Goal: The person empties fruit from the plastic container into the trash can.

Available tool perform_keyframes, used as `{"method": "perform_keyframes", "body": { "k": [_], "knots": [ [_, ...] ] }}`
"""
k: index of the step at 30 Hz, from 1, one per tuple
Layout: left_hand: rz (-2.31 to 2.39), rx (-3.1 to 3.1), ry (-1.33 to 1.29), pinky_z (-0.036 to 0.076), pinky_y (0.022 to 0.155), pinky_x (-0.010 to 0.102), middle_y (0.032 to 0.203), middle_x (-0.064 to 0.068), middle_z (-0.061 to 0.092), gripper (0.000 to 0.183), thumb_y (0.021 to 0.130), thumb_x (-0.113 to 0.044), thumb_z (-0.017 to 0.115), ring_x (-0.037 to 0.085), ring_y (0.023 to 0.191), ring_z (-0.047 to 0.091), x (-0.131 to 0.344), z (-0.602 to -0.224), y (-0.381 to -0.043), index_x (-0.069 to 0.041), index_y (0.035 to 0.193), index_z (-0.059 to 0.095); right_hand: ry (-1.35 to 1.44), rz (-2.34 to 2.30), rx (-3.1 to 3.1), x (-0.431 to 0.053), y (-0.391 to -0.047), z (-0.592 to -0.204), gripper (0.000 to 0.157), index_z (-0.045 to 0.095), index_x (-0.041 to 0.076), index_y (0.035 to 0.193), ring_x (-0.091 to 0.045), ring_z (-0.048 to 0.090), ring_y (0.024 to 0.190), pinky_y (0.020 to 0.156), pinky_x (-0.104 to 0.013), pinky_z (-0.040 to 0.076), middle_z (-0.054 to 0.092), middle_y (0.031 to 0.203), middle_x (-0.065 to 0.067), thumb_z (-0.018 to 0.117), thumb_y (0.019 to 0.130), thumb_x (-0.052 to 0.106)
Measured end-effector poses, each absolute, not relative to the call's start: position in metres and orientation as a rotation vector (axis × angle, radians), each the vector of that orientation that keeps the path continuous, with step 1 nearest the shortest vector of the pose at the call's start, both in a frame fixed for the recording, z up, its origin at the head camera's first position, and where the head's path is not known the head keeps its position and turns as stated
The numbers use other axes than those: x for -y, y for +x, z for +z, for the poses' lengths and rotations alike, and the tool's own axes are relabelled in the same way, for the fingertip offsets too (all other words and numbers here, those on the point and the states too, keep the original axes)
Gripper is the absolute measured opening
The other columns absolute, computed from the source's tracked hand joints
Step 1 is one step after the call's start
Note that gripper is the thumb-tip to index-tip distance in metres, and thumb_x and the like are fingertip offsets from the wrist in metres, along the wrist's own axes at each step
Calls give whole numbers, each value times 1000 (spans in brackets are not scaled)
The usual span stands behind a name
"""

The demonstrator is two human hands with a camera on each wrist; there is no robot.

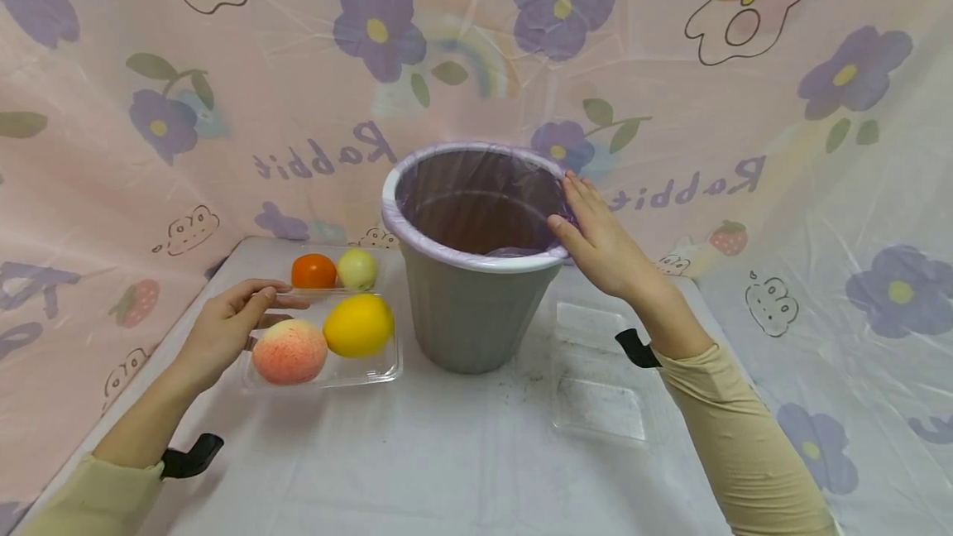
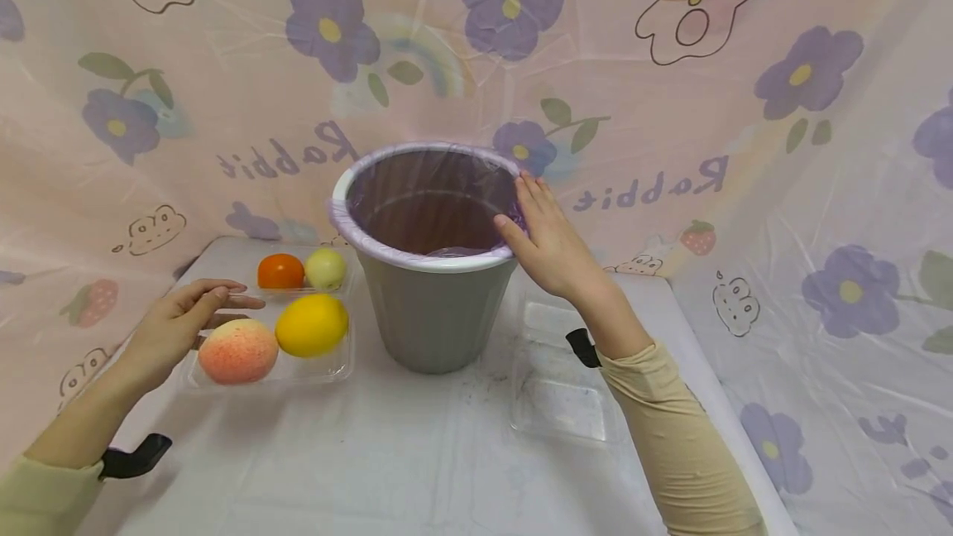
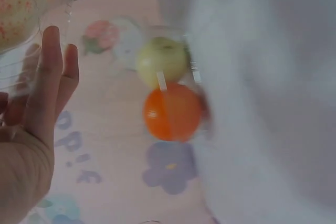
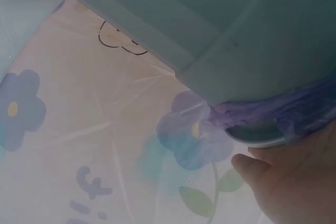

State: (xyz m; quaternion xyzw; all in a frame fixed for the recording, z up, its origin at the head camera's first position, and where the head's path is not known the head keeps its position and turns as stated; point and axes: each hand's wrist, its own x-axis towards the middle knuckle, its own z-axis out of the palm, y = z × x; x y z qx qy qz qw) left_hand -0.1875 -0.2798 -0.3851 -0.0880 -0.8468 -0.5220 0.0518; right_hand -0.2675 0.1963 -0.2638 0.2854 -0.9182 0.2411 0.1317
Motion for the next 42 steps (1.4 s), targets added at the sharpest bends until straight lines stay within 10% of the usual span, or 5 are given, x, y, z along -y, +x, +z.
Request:
{"method": "perform_keyframes", "body": {
  "k": [11,42],
  "knots": [
    [-1563,2449,-160,55,57,29,107,-19,68,39,100,-39,41,-1,90,66,287,-333,-188,-12,126,53,823,713,2666,-196,-267,-263,72,14,2,151,-22,-3,146,118,-45,3,6,159,-4,35,100,48],
    [-2175,1857,-282,54,44,29,96,7,73,26,93,-20,61,19,73,71,271,-193,-229,-1,110,63,843,679,2698,-198,-267,-261,73,12,1,151,-20,-5,146,118,-45,3,5,159,-8,35,100,48]
  ]
}}
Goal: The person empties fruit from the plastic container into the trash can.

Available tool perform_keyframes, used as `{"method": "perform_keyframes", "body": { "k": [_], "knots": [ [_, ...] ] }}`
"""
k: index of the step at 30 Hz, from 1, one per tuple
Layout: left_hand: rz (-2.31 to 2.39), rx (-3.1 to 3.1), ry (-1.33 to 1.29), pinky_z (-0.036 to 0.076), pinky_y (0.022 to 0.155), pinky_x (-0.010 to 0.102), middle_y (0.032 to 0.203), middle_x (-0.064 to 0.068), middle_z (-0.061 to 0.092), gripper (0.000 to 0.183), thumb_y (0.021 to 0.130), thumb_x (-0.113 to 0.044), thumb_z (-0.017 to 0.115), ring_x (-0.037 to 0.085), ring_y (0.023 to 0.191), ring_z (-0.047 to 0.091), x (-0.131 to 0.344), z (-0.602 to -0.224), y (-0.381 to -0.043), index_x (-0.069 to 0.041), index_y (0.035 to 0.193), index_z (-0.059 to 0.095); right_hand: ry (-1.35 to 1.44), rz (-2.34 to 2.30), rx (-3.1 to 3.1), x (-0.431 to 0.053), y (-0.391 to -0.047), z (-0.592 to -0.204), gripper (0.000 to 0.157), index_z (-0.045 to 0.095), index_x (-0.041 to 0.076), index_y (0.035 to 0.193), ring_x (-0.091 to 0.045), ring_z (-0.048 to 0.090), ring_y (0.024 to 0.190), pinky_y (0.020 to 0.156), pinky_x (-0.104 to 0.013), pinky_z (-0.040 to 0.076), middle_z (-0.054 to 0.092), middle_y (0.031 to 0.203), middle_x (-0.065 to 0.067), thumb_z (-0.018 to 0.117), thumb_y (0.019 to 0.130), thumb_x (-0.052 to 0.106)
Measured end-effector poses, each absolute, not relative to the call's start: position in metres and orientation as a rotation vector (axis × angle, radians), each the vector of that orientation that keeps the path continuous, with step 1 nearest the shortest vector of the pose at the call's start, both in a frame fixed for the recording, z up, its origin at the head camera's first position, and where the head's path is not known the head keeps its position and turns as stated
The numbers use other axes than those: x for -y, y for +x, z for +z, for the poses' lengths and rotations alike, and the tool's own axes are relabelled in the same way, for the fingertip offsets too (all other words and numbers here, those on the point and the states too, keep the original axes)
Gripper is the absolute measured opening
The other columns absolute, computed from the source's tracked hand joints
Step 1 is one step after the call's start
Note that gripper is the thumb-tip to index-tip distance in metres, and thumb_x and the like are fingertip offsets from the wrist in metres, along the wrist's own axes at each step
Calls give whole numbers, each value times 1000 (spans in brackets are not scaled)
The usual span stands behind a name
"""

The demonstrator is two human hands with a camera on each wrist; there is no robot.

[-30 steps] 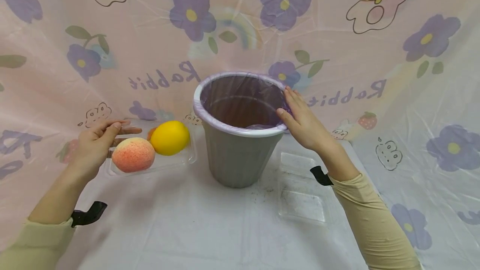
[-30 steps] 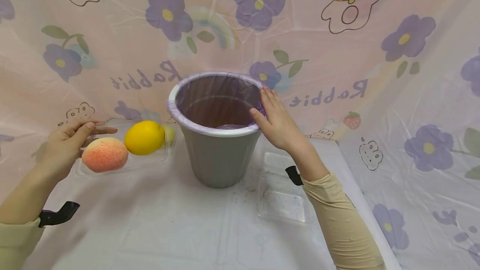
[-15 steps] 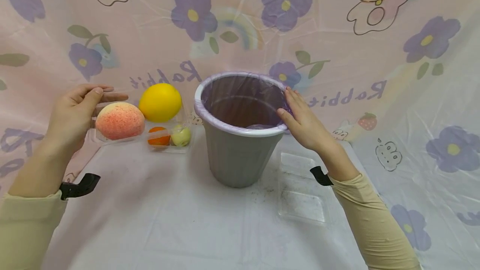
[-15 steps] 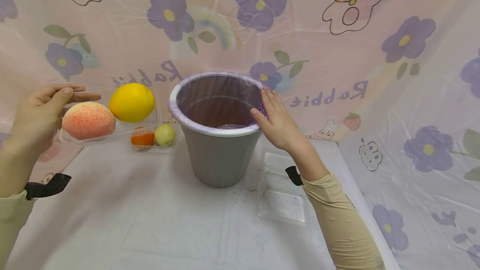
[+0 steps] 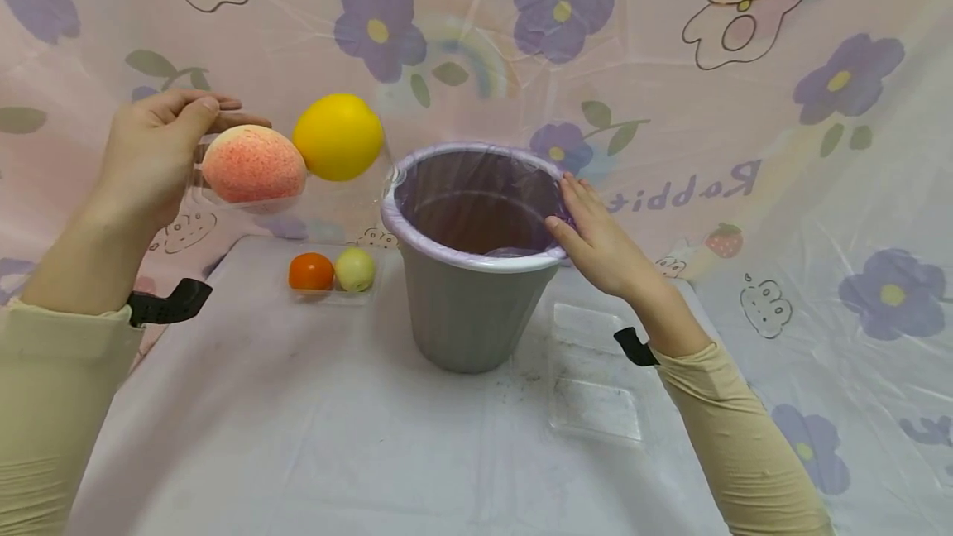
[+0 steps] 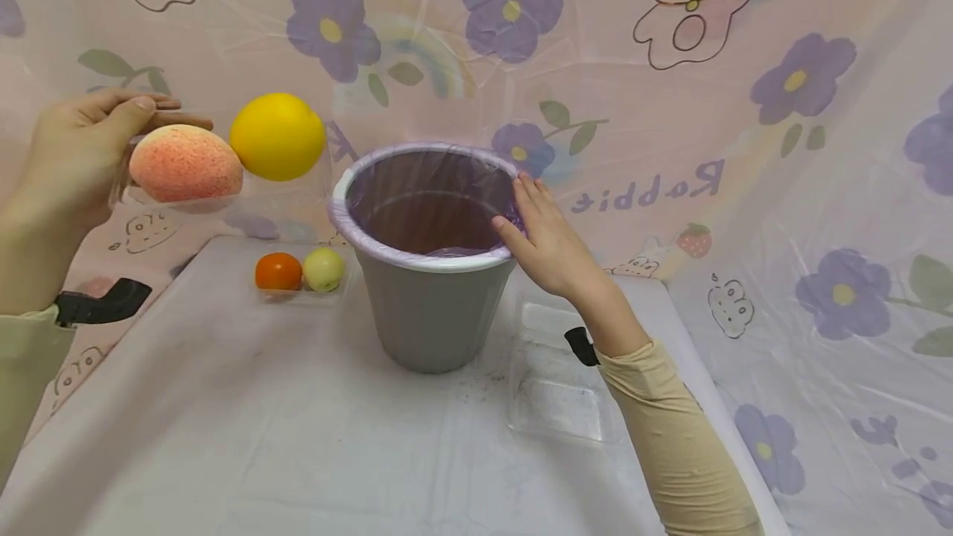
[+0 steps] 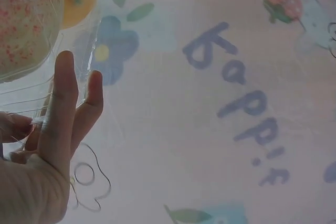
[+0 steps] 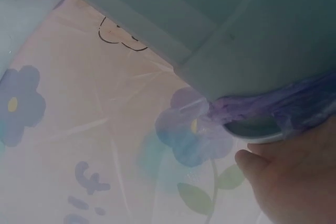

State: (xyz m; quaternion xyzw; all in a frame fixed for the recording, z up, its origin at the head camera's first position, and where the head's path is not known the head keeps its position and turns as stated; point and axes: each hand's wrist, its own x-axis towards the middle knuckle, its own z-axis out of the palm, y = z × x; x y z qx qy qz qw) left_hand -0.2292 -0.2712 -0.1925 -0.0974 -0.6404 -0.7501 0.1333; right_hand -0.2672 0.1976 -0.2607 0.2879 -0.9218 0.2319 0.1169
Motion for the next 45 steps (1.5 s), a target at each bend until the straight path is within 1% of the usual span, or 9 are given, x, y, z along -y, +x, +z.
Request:
{"method": "perform_keyframes", "body": {
  "k": [8,14,18,22,26,29,35,41,45],
  "knots": [
    [-2192,1874,-314,54,44,31,94,7,73,23,93,-20,62,21,65,70,243,-169,-242,-2,107,63,826,623,2745,-194,-267,-257,73,14,3,151,-19,-5,146,118,-44,4,2,159,-2,33,99,51],
    [-2164,1923,-363,53,42,30,93,6,73,24,95,-21,59,19,60,68,216,-158,-253,-2,109,60,830,577,2769,-190,-268,-254,73,15,1,150,-22,-4,146,118,-46,6,6,159,-8,32,100,50],
    [-2097,1989,-374,53,43,30,96,6,73,22,97,-21,55,19,61,68,195,-154,-262,-3,108,60,825,570,2776,-191,-269,-255,73,15,0,150,-23,-4,146,118,-47,6,6,159,-10,32,100,50],
    [-1975,2094,-378,54,45,29,102,6,72,25,99,-24,50,19,69,70,176,-152,-273,-4,113,59,814,577,2781,-193,-268,-255,73,15,1,150,-22,-4,146,118,-47,6,6,159,-9,31,100,50],
    [-1835,2214,-368,56,51,28,111,6,70,34,100,-27,45,17,80,71,160,-154,-283,-4,123,53,809,587,2779,-194,-267,-255,72,16,1,151,-22,-3,146,118,-46,5,6,159,-8,32,99,50],
    [-1704,2285,-386,56,53,27,114,6,68,36,101,-30,43,17,85,69,150,-157,-289,-6,126,52,805,589,2780,-195,-267,-254,72,16,2,151,-23,-3,146,118,-47,5,7,159,-8,32,99,50],
    [-1539,2297,-467,53,48,24,111,4,70,33,101,-30,43,21,80,67,133,-169,-300,-7,120,57,797,575,2781,-195,-266,-255,72,16,2,151,-22,-2,146,118,-47,5,7,159,-7,32,99,50],
    [-1328,2275,-550,50,45,22,105,5,71,29,100,-27,45,18,74,66,122,-180,-306,-6,114,59,794,577,2786,-196,-265,-255,72,16,2,151,-21,-3,146,118,-46,5,6,159,-8,33,99,50],
    [-1231,2261,-584,53,57,20,102,5,72,27,101,-25,44,20,76,66,116,-185,-310,-6,112,59,789,572,2784,-197,-265,-255,72,15,3,151,-21,-3,146,118,-47,5,6,159,-7,32,99,50]
  ]
}}
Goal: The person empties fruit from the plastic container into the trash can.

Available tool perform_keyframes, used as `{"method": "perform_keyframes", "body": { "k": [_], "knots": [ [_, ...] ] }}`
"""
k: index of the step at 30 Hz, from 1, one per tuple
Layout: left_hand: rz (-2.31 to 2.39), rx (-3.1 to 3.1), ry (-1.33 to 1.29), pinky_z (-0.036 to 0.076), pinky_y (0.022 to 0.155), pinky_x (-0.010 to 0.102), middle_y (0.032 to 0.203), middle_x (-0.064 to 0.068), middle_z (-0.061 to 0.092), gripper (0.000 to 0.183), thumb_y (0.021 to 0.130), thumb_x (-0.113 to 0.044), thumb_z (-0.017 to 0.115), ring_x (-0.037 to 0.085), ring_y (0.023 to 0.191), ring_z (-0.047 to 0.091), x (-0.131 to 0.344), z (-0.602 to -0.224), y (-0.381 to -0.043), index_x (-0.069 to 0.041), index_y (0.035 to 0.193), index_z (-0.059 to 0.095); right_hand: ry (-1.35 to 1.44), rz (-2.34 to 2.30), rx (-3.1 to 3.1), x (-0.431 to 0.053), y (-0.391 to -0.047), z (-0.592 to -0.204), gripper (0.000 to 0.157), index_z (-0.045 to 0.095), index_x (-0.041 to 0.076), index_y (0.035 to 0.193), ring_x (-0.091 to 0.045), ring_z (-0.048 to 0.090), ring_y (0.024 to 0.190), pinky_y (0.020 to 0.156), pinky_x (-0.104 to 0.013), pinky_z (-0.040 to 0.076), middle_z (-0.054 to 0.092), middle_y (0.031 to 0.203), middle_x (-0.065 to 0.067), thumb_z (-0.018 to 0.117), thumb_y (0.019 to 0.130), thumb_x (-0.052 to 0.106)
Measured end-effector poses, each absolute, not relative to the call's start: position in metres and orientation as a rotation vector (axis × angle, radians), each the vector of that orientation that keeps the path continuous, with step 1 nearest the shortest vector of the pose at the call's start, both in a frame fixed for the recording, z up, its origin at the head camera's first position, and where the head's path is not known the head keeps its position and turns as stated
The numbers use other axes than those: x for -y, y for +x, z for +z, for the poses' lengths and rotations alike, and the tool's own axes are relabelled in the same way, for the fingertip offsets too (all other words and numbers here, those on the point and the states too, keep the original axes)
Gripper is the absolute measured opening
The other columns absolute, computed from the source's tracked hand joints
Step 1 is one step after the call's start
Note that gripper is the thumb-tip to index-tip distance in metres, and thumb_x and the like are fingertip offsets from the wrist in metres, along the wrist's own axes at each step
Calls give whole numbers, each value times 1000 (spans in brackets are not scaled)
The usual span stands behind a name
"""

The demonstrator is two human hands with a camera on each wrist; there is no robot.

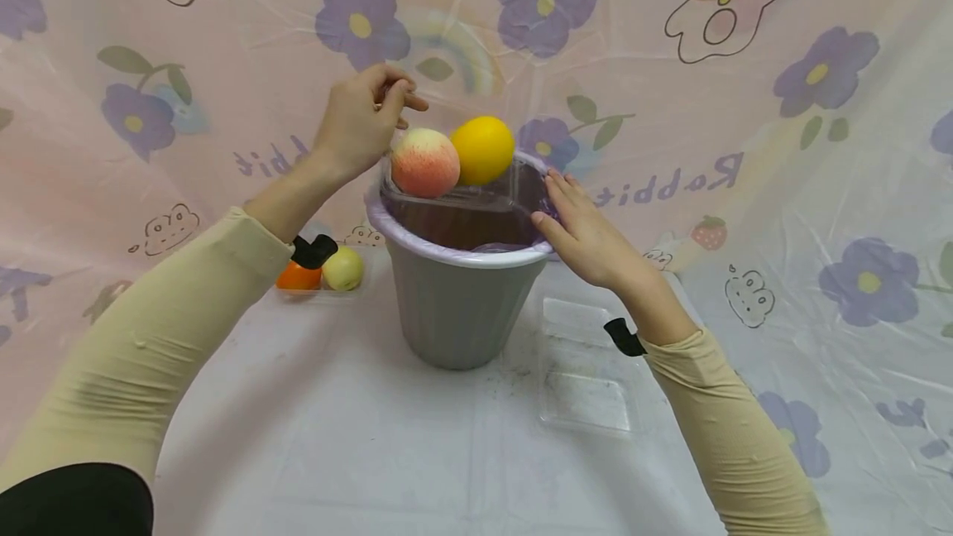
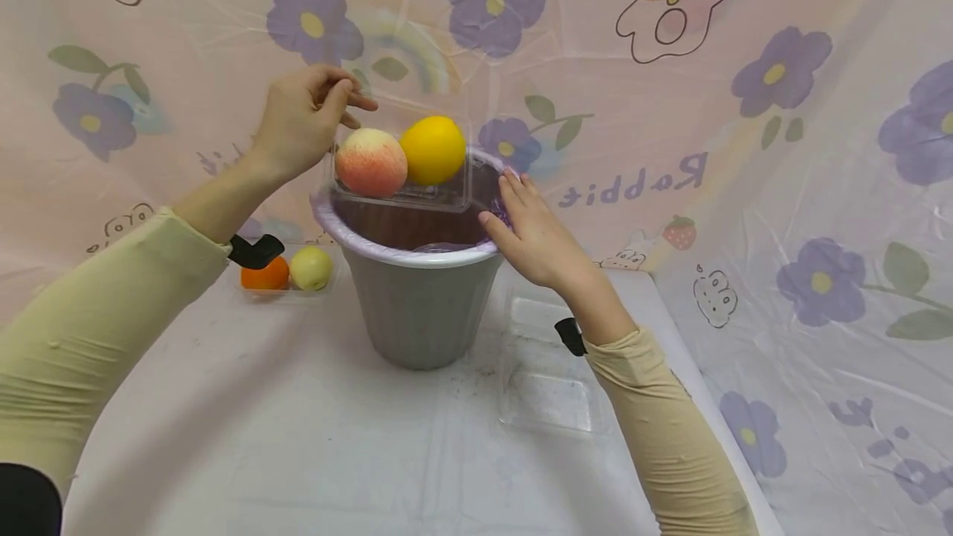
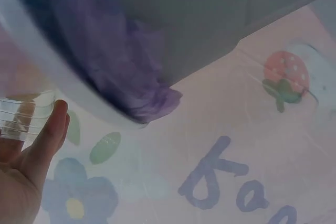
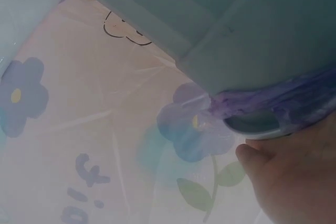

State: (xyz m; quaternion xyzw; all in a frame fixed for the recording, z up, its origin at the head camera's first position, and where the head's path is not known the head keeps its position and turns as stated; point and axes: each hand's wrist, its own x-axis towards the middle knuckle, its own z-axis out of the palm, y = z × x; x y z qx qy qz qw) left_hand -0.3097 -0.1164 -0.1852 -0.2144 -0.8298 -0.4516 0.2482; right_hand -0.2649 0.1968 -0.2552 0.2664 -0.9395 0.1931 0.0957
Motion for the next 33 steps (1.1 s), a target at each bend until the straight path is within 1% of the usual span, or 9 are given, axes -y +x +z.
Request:
{"method": "perform_keyframes", "body": {
  "k": [3,5,8,10,13,16,23,29,33],
  "knots": [
    [-1140,2270,-625,50,61,20,101,3,72,28,101,-25,44,19,78,65,114,-189,-313,-6,113,60,794,572,2778,-197,-265,-255,72,16,2,151,-22,-2,146,118,-48,6,7,159,-8,32,99,50],
    [-1068,2279,-668,50,66,20,100,2,72,29,101,-25,44,17,82,67,112,-192,-315,-5,114,60,792,576,2780,-197,-265,-255,72,16,2,151,-22,-2,146,118,-47,5,7,159,-7,32,99,50],
    [-942,2310,-724,51,75,24,102,3,72,29,101,-24,44,18,92,68,110,-197,-317,-5,116,61,790,583,2782,-197,-265,-255,72,15,3,151,-21,-3,146,118,-46,5,6,159,-7,32,99,51],
    [-858,2322,-745,51,78,27,102,4,72,29,101,-22,44,19,95,68,109,-200,-319,-4,116,60,790,584,2781,-197,-266,-255,73,15,3,151,-21,-3,146,118,-46,4,5,159,-6,31,99,51],
    [-752,2330,-752,50,70,29,103,3,72,27,101,-22,44,19,86,68,109,-204,-321,-6,115,61,794,581,2775,-197,-266,-255,73,15,3,151,-21,-3,146,118,-46,5,6,159,-7,31,99,51],
    [-654,2294,-784,48,64,30,103,1,72,25,101,-22,45,19,76,66,109,-207,-322,-8,113,61,795,579,2773,-196,-265,-255,73,15,2,151,-21,-3,146,118,-46,5,6,159,-8,32,99,51],
    [-503,2144,-913,50,54,34,102,3,72,22,100,-20,48,24,67,67,107,-214,-326,-7,111,62,808,568,2757,-195,-266,-255,72,17,1,150,-23,-1,146,118,-46,5,9,159,-10,33,99,49],
    [-459,2007,-968,50,53,37,93,7,72,19,98,-18,54,24,58,62,106,-217,-329,-6,108,63,805,573,2758,-196,-266,-256,72,16,1,150,-21,-2,146,118,-45,5,8,159,-9,31,99,50],
    [-464,1947,-948,49,52,39,83,8,71,18,98,-18,53,22,55,59,105,-215,-331,-6,105,64,802,581,2758,-197,-266,-257,73,16,1,150,-20,-3,146,118,-44,5,8,159,-9,32,99,50]
  ]
}}
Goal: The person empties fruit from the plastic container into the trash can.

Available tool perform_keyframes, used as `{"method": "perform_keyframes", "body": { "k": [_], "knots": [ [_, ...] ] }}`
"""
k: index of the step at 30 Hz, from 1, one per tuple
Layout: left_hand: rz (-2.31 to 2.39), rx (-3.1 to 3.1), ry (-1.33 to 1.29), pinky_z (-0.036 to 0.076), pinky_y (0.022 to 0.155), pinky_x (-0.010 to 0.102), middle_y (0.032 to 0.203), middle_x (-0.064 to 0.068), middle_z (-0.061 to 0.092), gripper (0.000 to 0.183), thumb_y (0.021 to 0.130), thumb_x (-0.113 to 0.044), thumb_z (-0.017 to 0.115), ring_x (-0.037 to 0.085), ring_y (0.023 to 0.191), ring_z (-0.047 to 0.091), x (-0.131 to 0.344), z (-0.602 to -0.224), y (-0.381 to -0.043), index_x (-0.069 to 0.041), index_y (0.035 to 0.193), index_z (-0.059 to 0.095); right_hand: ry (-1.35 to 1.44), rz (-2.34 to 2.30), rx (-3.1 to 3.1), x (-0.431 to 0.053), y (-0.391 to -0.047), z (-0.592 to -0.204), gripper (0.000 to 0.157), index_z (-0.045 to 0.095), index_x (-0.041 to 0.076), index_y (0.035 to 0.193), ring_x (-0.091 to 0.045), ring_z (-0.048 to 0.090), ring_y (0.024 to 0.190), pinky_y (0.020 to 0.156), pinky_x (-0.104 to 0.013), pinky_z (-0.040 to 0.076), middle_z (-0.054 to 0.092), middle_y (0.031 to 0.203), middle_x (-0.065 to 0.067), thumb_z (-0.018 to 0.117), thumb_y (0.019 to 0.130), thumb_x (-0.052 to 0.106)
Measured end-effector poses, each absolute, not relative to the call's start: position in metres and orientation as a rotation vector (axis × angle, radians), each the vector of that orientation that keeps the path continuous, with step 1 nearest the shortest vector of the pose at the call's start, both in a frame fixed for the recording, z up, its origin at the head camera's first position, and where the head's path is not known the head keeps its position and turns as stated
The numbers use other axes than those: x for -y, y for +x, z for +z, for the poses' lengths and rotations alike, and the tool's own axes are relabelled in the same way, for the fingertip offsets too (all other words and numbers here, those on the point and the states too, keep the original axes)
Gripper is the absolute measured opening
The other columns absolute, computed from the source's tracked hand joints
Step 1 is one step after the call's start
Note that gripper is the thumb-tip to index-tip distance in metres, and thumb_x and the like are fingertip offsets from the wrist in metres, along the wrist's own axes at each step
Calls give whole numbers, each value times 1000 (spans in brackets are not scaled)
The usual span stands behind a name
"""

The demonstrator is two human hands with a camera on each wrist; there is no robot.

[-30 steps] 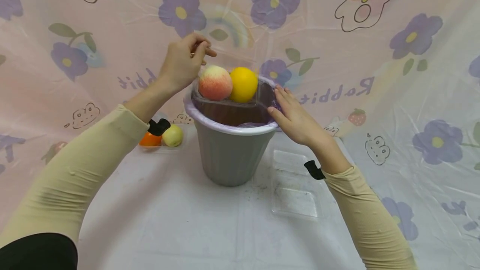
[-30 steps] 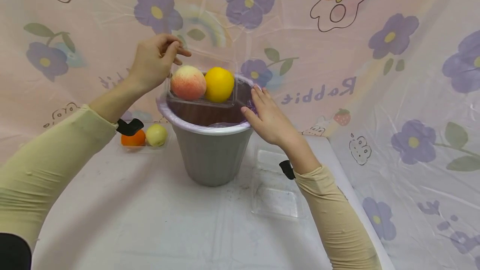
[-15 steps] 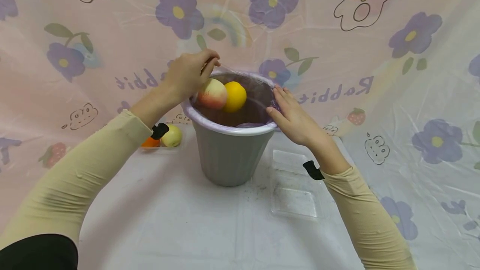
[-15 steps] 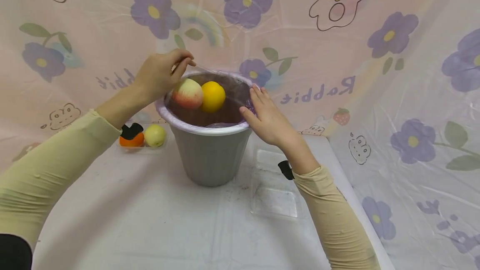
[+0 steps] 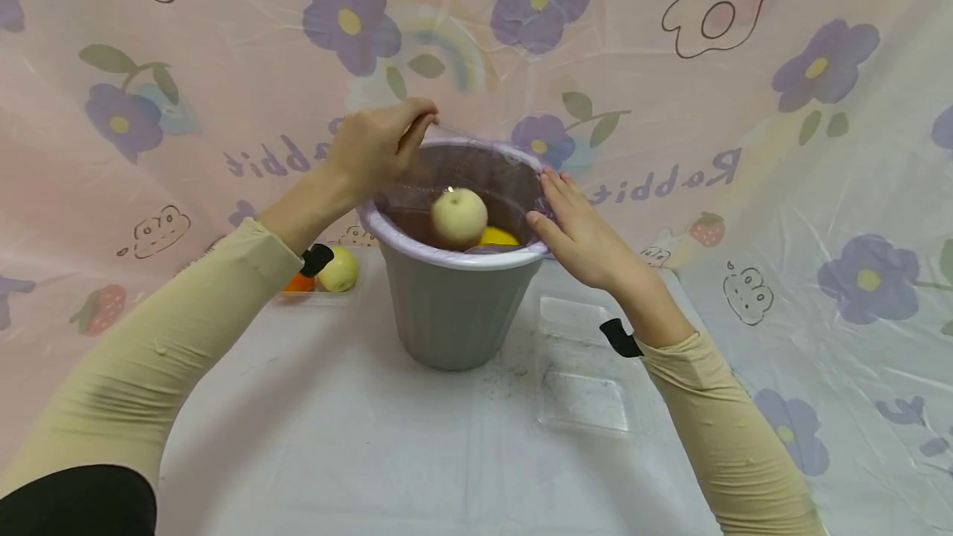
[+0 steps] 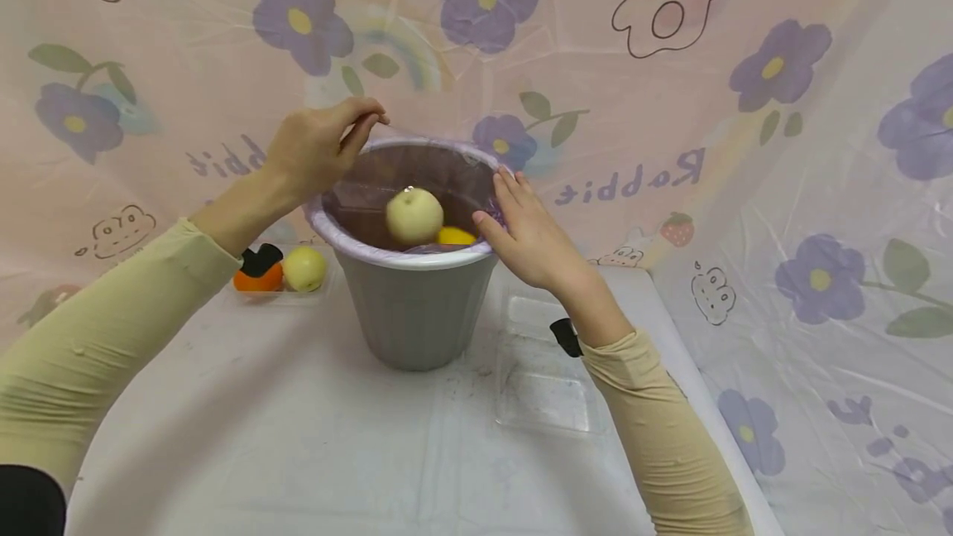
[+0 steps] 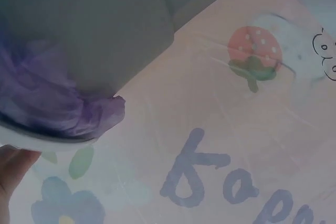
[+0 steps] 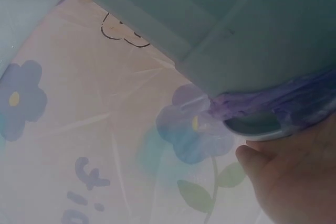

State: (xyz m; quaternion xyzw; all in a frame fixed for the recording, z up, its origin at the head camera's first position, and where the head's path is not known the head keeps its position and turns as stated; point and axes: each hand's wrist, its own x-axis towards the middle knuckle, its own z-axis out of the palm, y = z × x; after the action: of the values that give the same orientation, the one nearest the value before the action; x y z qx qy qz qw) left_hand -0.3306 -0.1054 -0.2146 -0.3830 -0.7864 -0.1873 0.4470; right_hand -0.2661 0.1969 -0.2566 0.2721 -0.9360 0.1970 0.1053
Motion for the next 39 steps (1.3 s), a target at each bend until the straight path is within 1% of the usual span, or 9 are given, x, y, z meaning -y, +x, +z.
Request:
{"method": "perform_keyframes", "body": {
  "k": [7,15,19,21,23,27,33,36,39],
  "knots": [
    [-513,1896,-860,46,53,39,83,5,71,21,99,-21,50,19,50,49,113,-204,-325,-8,105,66,813,594,2747,-197,-267,-257,71,15,0,150,-21,-3,146,118,-43,5,8,159,-10,33,100,48],
    [-606,1836,-872,30,51,24,100,4,72,24,100,-19,47,12,48,35,121,-204,-321,-4,109,65,812,599,2745,-197,-266,-257,71,15,1,150,-21,-3,146,118,-43,5,8,159,-10,33,100,48],
    [-723,1736,-866,41,59,14,100,3,73,22,99,-14,51,11,61,59,122,-202,-321,-2,108,67,816,605,2739,-197,-266,-258,72,15,1,150,-21,-3,146,118,-43,5,8,159,-10,33,100,48],
    [-803,1692,-843,47,65,11,98,3,73,21,98,-12,52,14,70,65,123,-200,-319,-1,107,67,816,609,2734,-197,-266,-258,72,15,0,150,-21,-3,146,118,-43,5,9,159,-11,33,100,48],
    [-882,1662,-824,48,63,9,97,6,73,22,98,-10,51,17,75,68,125,-197,-316,2,108,66,820,613,2727,-197,-266,-258,72,15,0,150,-21,-3,146,118,-43,5,9,159,-11,33,100,48],
    [-1119,1647,-761,52,53,15,98,11,72,23,99,-11,48,21,80,69,126,-190,-302,3,108,64,824,622,2721,-198,-267,-258,71,15,0,150,-23,-2,146,118,-44,5,9,159,-12,34,100,47],
    [-1572,1550,-667,55,52,23,100,15,71,20,98,-11,49,22,81,70,130,-180,-281,-3,106,65,824,631,2725,-198,-267,-259,72,15,0,150,-23,-3,146,118,-45,5,9,159,-11,35,100,47],
    [-1741,1443,-655,57,61,28,99,19,69,18,97,-8,50,23,81,70,137,-179,-279,0,104,64,827,633,2725,-198,-268,-259,72,14,0,150,-22,-3,146,118,-45,4,9,159,-11,34,100,48],
    [-1852,1362,-649,58,61,30,99,22,68,17,96,-7,51,27,78,70,145,-179,-277,3,104,63,826,637,2725,-198,-268,-259,73,14,1,150,-21,-4,146,118,-44,4,8,159,-11,33,100,49]
  ]
}}
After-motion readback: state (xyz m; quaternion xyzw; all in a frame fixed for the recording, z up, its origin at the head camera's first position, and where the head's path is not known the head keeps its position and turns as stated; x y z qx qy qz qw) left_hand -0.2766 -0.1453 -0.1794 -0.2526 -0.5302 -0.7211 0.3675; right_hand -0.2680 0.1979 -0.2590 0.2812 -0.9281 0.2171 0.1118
